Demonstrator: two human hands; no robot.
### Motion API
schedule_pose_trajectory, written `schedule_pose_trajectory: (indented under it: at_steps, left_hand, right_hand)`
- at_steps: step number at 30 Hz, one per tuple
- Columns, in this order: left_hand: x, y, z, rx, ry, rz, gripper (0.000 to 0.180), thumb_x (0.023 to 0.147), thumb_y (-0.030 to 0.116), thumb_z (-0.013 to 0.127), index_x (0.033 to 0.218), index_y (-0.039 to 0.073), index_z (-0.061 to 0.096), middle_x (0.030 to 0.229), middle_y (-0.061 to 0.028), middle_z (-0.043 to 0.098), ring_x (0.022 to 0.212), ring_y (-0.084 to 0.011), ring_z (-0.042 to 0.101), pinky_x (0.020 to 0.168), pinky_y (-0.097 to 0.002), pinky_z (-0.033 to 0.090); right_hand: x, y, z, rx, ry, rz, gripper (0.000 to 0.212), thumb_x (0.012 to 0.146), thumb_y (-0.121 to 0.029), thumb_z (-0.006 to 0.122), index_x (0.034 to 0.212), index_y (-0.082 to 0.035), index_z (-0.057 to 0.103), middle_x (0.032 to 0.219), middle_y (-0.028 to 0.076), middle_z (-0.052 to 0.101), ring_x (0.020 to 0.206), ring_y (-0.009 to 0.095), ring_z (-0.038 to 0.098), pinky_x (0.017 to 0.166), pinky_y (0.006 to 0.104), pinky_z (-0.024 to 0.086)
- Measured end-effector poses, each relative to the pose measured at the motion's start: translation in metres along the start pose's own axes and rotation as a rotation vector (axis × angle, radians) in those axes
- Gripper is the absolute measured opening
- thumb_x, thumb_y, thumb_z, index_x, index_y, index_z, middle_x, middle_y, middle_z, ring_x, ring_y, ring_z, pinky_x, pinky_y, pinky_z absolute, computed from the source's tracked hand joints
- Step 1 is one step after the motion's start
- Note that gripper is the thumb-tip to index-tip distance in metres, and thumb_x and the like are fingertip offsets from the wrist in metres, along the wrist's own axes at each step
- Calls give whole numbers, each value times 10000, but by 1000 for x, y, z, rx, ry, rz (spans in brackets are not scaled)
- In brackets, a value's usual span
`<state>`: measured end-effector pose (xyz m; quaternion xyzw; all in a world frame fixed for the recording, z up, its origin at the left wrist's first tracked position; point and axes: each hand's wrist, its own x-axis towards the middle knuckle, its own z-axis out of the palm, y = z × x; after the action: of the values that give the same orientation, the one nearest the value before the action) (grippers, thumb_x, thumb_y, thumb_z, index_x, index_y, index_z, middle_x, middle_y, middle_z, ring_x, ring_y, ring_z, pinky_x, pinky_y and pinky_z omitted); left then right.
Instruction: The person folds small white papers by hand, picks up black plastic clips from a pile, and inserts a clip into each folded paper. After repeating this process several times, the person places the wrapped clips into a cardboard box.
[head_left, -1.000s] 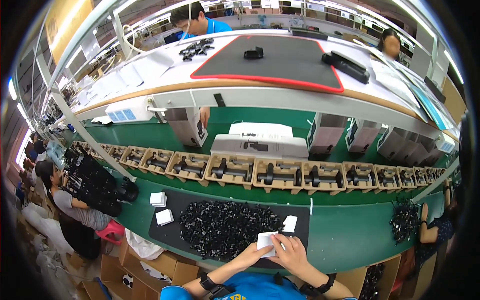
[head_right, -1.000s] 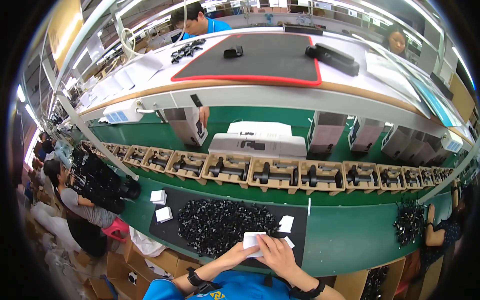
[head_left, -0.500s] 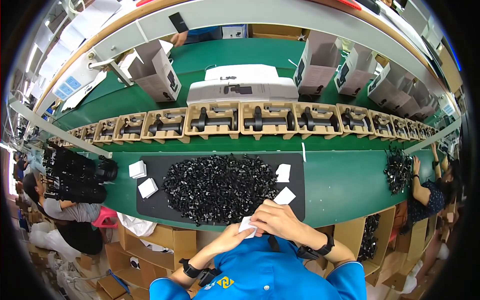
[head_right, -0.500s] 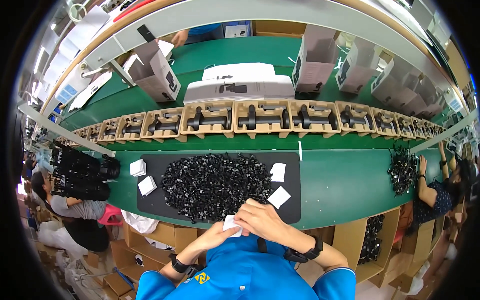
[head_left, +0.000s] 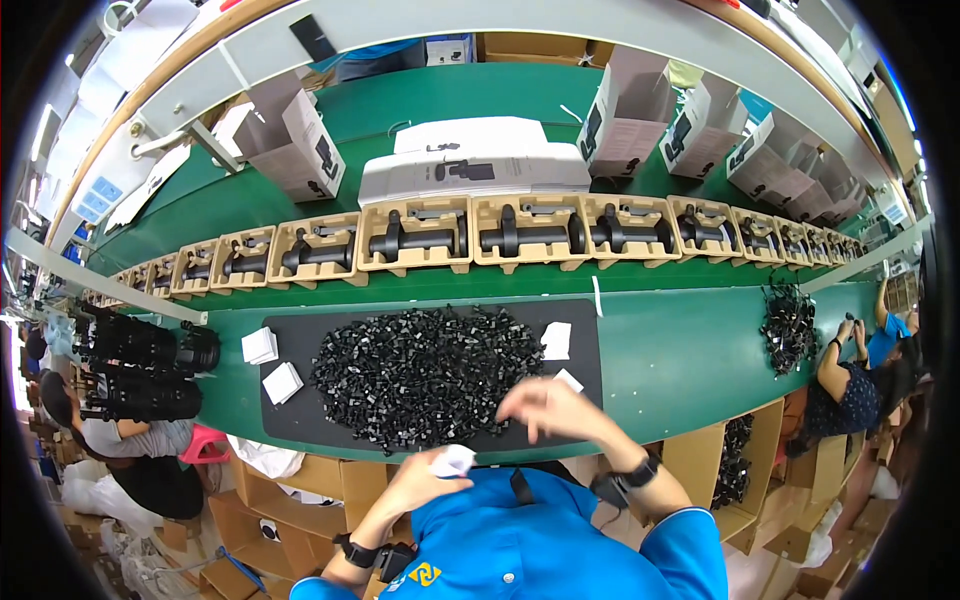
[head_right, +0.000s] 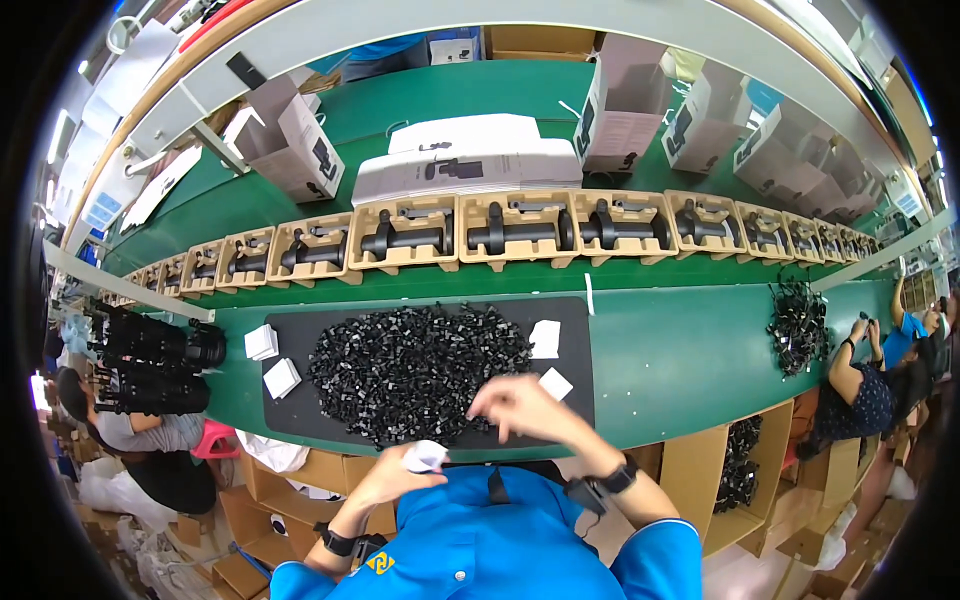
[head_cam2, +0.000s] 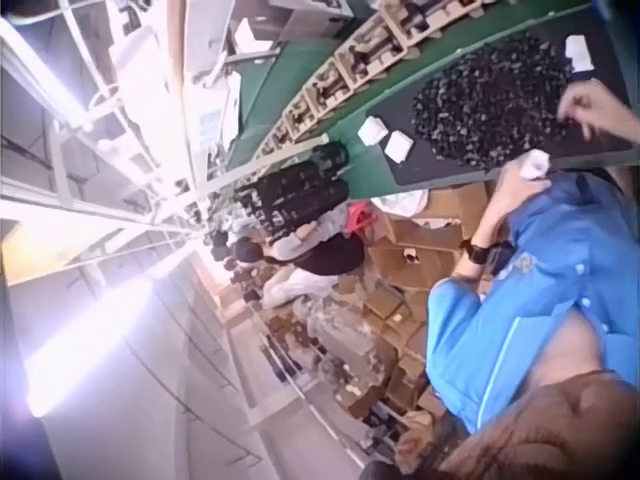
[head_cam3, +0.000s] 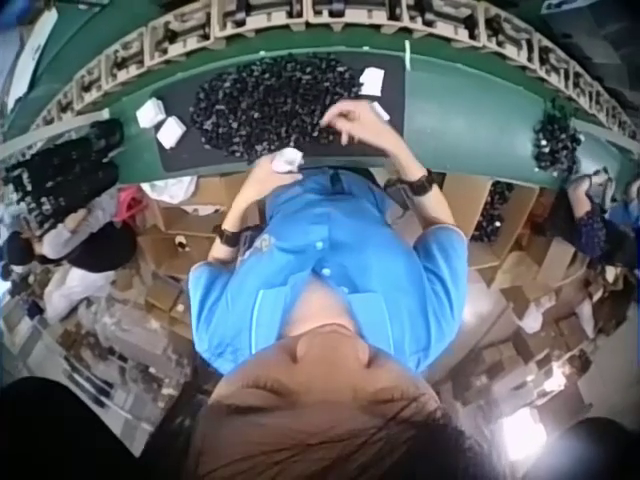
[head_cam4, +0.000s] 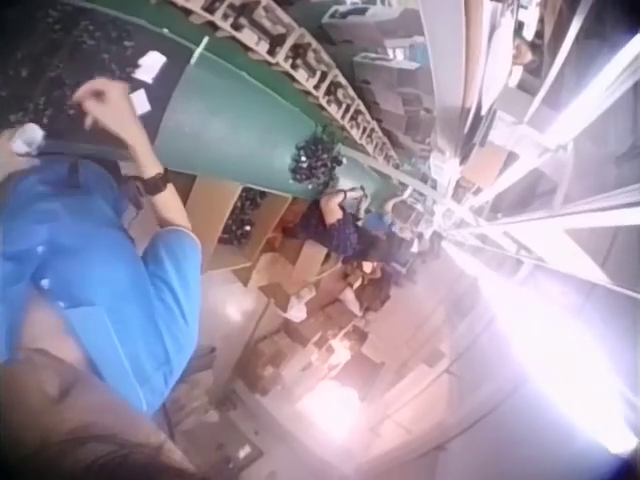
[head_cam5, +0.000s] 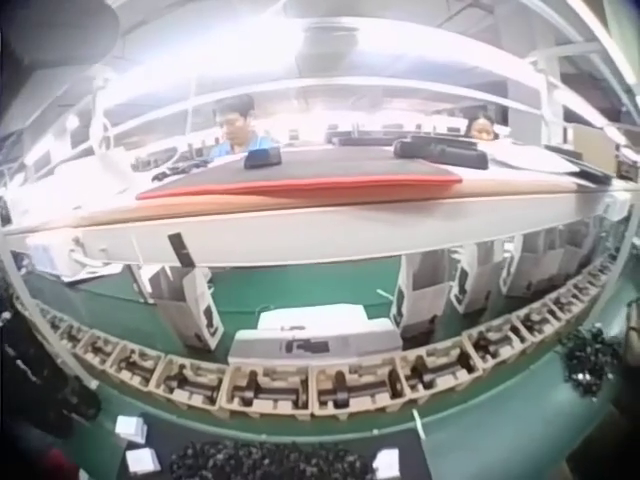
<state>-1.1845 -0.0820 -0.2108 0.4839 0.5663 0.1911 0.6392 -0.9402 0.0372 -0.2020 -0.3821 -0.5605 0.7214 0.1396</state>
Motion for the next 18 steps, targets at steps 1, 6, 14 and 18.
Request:
schedule_pose_trajectory:
  at_steps: [1, 6, 14, 18]
  left_hand:
    - [0, 4, -3, -143, 21, -28, 267, 720, 78, 754, 956, 25, 641, 824, 7, 620, 777, -61, 567, 699, -212, 474]
    - [-5, 3, -11, -259, 19, -13, 250, 739, 70, 741, 966, 28, 644, 828, 15, 631, 790, -54, 575, 710, -211, 479]
    - [-6, 10, -14, -271, 63, -71, 226, 750, 44, 727, 958, 16, 642, 788, -4, 642, 667, -69, 597, 562, -193, 467]
    - [-3, 13, -14, -296, 42, -60, 258, 745, 30, 726, 986, 6, 637, 810, -19, 648, 682, -88, 612, 609, -209, 503]
  right_hand:
    - [19, 47, -20, -506, 335, -201, 218, 817, -20, 521, 982, -72, 654, 879, 66, 641, 612, 161, 645, 532, 289, 519]
    - [69, 137, -57, -1164, 430, -249, 284, 684, -20, 595, 954, -105, 595, 964, 71, 519, 900, 285, 568, 649, 413, 518]
    - [84, 146, -54, -1523, 365, -301, 89, 737, -89, 543, 819, -57, 556, 838, 76, 553, 816, 225, 604, 591, 318, 533]
    - [82, 134, -48, -1354, 519, -218, 156, 713, -85, 592, 853, -16, 585, 790, 119, 628, 708, 248, 624, 596, 325, 528]
